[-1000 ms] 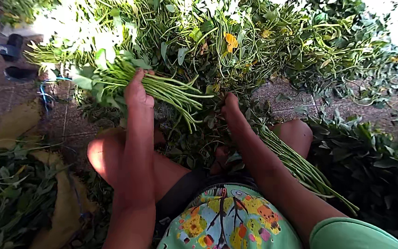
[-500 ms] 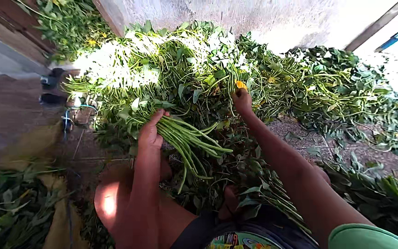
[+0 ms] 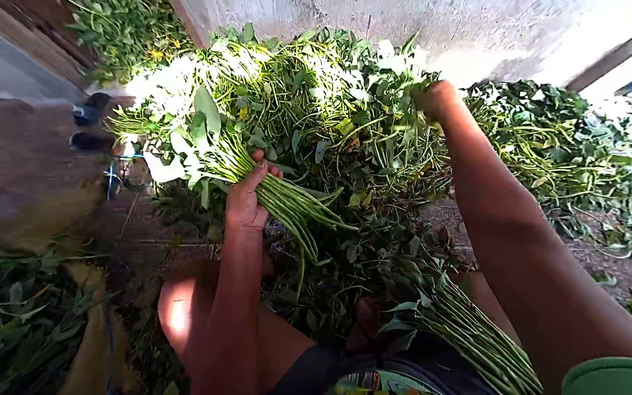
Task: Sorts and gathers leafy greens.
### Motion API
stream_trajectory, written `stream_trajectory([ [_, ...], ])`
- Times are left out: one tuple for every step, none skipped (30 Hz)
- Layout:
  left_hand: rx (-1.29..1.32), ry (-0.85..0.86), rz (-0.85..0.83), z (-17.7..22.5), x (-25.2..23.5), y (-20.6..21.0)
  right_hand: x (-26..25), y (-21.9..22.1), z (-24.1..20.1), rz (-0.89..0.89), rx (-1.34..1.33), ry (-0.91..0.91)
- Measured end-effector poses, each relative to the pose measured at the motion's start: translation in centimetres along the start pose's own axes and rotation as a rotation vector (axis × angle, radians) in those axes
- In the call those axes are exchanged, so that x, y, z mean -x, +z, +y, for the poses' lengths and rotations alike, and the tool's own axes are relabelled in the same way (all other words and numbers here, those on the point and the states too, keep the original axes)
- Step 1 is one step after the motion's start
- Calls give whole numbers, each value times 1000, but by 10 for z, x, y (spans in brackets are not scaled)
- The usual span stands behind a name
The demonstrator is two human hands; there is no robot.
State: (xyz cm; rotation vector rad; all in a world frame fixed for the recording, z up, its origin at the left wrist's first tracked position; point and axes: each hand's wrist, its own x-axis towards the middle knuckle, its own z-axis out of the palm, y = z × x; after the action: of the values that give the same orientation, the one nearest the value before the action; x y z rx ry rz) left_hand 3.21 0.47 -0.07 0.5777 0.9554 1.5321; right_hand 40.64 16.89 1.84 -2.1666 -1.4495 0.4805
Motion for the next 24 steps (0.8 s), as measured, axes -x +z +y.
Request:
stream_trajectory([
  [9,5,8,1,0,2,7,2,5,-74,40,11],
  [20,5,13,1,-1,2,17,6,11,-48,-7,8],
  [29,-1,14,1,-1,3,28,12,20,38,-113,-13],
  [33,-12,17,0,-1,2,38,23,31,124,-237,-44],
  [28,-23,12,-2,0,1,50,39,43,173,-395,-68],
  [19,-29,4,-4,2,0,63,58,57,169,-555,-71],
  [4,-30,-6,-6,3,-1,80,74,66,121,-716,-48],
  [-15,-34,-4,-9,3,0,96,86,72,58,-864,-4],
  [-36,-38,5,-12,3,1,112,98,75,21,-978,41],
  [-61,-40,23,-16,2,1,126,109,77,-3,-1052,64],
  [-89,-40,39,-19,0,1,140,117,77,-35,-1093,65],
  [-115,-42,58,-23,-2,1,152,124,77,-64,-1107,58],
  [-140,-50,73,-28,-3,1,163,130,77,-96,-1097,56],
  [-158,-56,83,-32,-4,0,173,135,77,-121,-1080,55],
  [-175,-55,77,-37,-5,-1,181,139,76,-144,-1062,57],
  [-190,-54,70,-41,-6,-1,189,141,75,-162,-1040,57],
  [-207,-62,73,-44,-5,0,197,143,73,-183,-1018,51],
  [-229,-79,80,-47,-4,1,204,145,72,-197,-1005,39],
  [-250,-99,87,-49,-3,1,210,147,72,-201,-994,23],
  [-270,-112,93,-51,-3,2,215,150,72,-197,-988,4],
  [-290,-122,97,-52,-3,3,218,151,72,-194,-982,-18],
  [-302,-126,100,-54,-3,3,221,152,72,-194,-967,-20],
  [-309,-126,103,-55,-4,3,221,154,73,-208,-934,6],
  [-316,-124,102,-56,-5,3,220,157,75,-253,-865,70],
])
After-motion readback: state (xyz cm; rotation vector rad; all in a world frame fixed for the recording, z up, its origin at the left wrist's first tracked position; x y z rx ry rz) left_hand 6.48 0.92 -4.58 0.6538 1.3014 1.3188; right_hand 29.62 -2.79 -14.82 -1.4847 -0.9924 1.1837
